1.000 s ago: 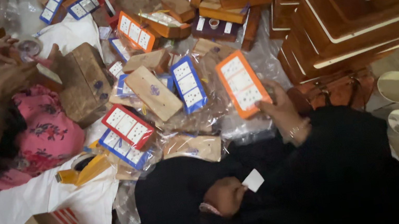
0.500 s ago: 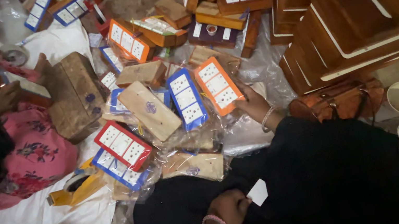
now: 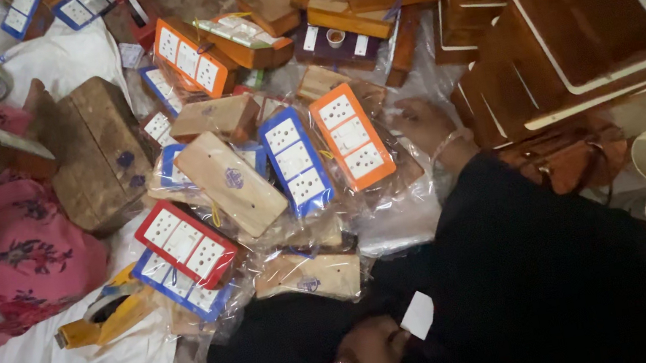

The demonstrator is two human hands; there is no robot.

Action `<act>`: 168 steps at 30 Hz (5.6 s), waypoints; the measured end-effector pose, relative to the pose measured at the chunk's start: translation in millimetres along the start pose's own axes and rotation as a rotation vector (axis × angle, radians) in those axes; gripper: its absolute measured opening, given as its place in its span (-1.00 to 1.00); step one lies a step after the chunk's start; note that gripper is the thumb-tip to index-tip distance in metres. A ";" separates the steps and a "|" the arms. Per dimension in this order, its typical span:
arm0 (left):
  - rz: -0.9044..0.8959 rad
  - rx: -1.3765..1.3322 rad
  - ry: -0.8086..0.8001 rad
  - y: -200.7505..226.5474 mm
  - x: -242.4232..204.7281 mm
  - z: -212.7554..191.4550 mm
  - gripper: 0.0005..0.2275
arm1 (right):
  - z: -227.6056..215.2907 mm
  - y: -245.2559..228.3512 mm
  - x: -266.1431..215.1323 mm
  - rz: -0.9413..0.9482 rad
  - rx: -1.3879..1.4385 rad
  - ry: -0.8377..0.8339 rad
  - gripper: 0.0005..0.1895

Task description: The person sits on the floor and repeatedly picks up small wooden blocks, places them into clear plastic bags, and sets the packaged items aside. The person handles the blocks one at a time and occasionally adjusts the bags before moving to the next item.

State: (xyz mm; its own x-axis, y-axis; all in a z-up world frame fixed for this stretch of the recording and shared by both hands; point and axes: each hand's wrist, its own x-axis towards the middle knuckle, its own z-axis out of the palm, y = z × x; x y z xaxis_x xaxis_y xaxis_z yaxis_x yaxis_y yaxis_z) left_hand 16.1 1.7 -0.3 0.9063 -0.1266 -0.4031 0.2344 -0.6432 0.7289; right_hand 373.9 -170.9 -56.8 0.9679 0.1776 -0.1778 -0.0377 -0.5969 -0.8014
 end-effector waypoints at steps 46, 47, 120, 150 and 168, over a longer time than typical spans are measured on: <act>-0.060 -0.491 0.103 -60.8 14.6 24.9 -0.60 | -119.2 -57.2 -222.6 -0.426 -0.001 0.203 -0.88; -0.050 -0.777 0.086 -62.7 12.5 20.8 -0.54 | -117.4 -54.6 -243.1 -0.561 -0.131 0.199 -0.93; -0.692 0.348 0.950 -353.0 -251.5 37.6 -0.81 | 9.7 50.7 -291.3 0.397 0.178 -0.483 -0.54; -0.791 0.031 0.972 -319.5 -187.1 -48.1 -0.81 | 9.0 63.8 -287.4 0.107 0.377 -0.460 -0.56; 0.260 0.393 0.412 62.8 -75.7 -2.7 -0.90 | 31.2 44.2 -300.2 -0.030 0.133 -0.307 -0.64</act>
State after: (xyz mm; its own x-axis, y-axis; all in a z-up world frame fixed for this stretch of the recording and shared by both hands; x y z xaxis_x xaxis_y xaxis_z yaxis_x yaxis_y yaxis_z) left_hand -36.8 -27.1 77.5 0.9959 -0.0646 0.0635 -0.0873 -0.8701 0.4851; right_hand 74.0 -226.2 -56.6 0.8500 0.4326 -0.3005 -0.0622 -0.4842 -0.8728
